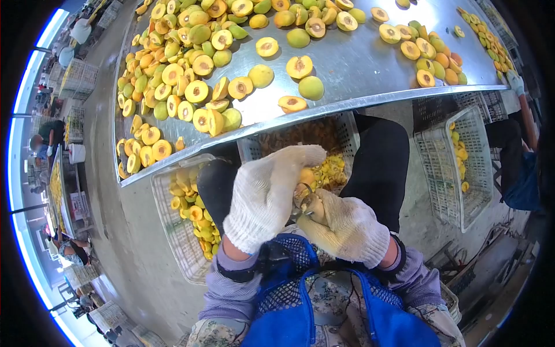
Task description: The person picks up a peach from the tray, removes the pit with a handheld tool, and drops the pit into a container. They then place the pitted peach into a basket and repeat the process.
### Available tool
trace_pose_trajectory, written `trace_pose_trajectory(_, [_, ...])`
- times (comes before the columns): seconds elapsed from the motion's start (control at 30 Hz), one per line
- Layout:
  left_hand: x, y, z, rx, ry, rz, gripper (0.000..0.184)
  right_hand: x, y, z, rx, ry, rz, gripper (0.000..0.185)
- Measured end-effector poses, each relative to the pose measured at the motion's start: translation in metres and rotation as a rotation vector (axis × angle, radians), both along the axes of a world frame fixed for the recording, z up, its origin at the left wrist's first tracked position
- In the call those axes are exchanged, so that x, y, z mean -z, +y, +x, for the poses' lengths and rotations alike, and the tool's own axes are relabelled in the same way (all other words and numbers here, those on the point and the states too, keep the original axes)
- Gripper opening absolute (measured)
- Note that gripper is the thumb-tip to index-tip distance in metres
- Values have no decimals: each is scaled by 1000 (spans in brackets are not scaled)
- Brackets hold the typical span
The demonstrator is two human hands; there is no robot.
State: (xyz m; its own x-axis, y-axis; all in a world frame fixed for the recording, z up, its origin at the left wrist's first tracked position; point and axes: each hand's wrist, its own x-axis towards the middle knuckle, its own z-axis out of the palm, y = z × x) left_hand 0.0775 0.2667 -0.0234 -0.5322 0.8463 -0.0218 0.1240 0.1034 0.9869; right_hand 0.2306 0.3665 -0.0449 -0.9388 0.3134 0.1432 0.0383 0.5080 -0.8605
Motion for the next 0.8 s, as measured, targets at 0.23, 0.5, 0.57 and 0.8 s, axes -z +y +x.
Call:
trace_pose_trajectory(0.23, [8,10,1,13,-583,43,47,12,-4,-1,33,-87,-262,21])
trace_pose_trajectory(0.5, [31,-4,18,174,-485,-63,73,-16,10,2,147,-283,-824,16])
trace_pose_trajectory(0.57, [41,-5,18,92,-643,10,73,-17,10,2,189,-313,-872,16])
trace_pose_trajectory(0.8, [38,-6,22,-103,-823,366,77,-19,9,4,153,-438,-692,18])
